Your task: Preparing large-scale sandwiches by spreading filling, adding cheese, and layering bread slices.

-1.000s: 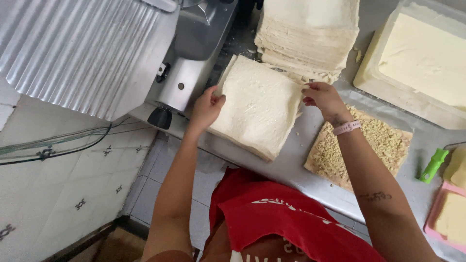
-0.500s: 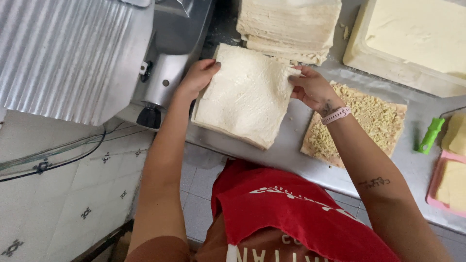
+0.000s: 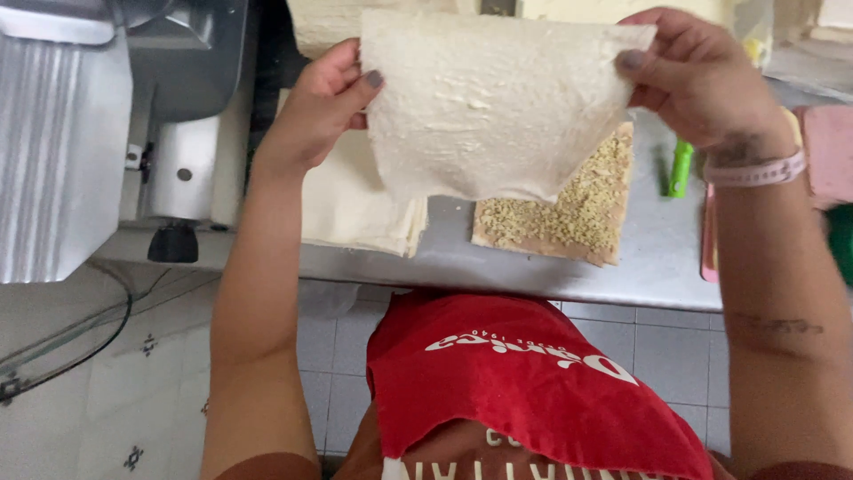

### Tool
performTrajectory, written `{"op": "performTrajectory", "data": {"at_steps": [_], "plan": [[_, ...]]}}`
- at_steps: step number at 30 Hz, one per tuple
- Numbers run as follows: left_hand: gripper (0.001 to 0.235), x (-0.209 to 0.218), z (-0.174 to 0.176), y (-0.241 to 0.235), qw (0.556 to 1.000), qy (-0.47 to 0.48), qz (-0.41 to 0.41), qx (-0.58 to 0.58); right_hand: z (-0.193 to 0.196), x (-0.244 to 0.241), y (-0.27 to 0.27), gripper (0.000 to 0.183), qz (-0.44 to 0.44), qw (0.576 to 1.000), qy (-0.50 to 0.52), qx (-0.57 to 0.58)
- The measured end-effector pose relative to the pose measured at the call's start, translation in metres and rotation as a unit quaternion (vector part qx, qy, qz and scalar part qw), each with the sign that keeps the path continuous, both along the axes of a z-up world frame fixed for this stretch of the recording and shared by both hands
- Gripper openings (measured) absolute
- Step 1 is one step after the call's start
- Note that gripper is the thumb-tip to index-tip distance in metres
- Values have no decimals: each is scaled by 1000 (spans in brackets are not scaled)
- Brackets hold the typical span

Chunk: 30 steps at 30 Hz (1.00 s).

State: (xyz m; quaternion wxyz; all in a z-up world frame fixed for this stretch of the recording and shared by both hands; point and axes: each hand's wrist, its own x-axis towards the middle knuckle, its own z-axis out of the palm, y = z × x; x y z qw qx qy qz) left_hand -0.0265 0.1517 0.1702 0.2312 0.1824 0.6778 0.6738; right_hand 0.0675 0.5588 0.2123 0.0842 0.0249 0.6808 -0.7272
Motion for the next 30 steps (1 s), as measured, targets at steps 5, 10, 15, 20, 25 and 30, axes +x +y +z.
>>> {"op": "performTrajectory", "data": {"at_steps": [5, 10, 15, 20, 25, 30], "plan": [[24, -23, -23, 106, 976, 129, -101, 146, 2, 21, 99, 11, -75, 981, 63, 166], [27, 0, -31, 150, 966, 164, -113, -165, 4, 78, 94, 13, 25, 934, 153, 322], [37, 40, -99, 141, 906, 306, -204, -209, -105, 136, 70, 31, 48, 866, 217, 447], [30, 72, -150, 131, 831, 450, -231, -232, -163, 187, 46, 19, 3, 806, 259, 531], [25, 81, -191, 118, 777, 507, -276, -251, -167, 208, 26, 22, -7, 798, 233, 556], [58, 87, -152, 139, 798, 428, -285, -313, -162, 179, 43, 47, -34, 839, 185, 511]]}}
